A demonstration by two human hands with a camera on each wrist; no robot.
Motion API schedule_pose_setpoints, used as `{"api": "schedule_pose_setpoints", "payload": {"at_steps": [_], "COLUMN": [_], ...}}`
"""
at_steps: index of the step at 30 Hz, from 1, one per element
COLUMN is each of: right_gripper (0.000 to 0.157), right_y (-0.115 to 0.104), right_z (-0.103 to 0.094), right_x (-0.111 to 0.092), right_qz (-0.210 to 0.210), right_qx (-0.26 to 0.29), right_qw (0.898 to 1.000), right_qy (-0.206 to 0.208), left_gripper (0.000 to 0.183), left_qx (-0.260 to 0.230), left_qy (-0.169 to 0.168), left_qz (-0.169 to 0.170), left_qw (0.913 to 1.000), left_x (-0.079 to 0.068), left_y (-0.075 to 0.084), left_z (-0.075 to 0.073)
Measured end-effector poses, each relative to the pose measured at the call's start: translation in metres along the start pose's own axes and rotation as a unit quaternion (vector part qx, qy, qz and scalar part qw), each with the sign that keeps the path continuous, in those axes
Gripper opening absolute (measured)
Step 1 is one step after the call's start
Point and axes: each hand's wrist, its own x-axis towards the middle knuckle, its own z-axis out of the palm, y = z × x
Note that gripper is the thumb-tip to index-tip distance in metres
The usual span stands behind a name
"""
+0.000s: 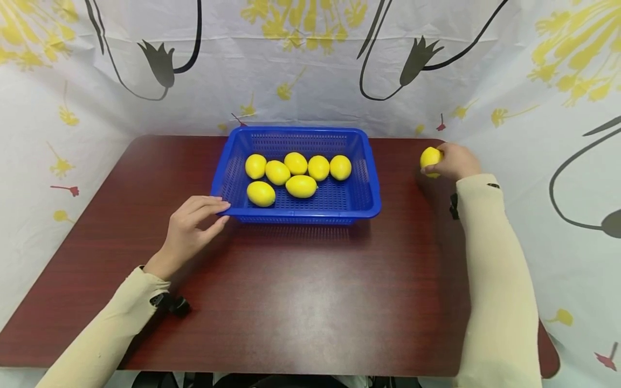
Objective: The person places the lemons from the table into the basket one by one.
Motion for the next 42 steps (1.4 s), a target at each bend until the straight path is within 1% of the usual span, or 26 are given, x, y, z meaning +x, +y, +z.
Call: {"api": "schedule_pose_setpoints", "payload": {"at_steps": [6,10,16,22,27,31,33,39,42], "right_gripper": [0.063,0.067,0.076,0.076,0.082,0.086,0.083,0.064,0.062], "right_y": [-0.01,-0.017,-0.027,-0.036,-0.042,-0.048,-0.053,-0.072,-0.082], "right_z": [-0.014,-0.024,-0.038,-0.051,-0.055,-0.053,-0.051,-0.05,-0.051], "right_x": [-0.003,-0.004,-0.004,-0.002,-0.001,-0.001,-0.001,-0.002,-0.002], "right_qz": [-0.006,-0.011,-0.012,-0.018,-0.026,-0.029,-0.034,-0.048,-0.056], "right_qx": [-0.01,-0.026,-0.04,-0.046,-0.059,-0.072,-0.081,-0.084,-0.091], "right_qw": [1.0,1.0,0.999,0.999,0.998,0.997,0.996,0.995,0.994], "right_qy": [0.007,0.005,-0.007,-0.007,-0.003,-0.008,-0.011,-0.013,-0.01], "left_gripper": [0.03,0.03,0.029,0.029,0.03,0.029,0.029,0.029,0.029], "left_qx": [0.002,0.001,0.003,0.002,0.006,0.003,0.002,0.001,0.001], "left_qy": [-0.002,-0.002,-0.003,-0.004,-0.005,-0.004,-0.004,-0.005,-0.004], "left_qz": [-0.004,-0.004,-0.003,-0.004,-0.006,-0.005,-0.006,-0.007,-0.004], "left_qw": [1.0,1.0,1.0,1.0,1.0,1.0,1.0,1.0,1.0], "left_x": [0.0,0.0,0.001,0.0,0.0,0.0,0.0,-0.001,0.0], "left_y": [0.0,0.001,0.001,0.001,0.002,0.001,0.001,0.001,0.001], "left_z": [0.0,-0.001,-0.001,-0.001,-0.001,-0.001,-0.001,0.0,0.0]}}
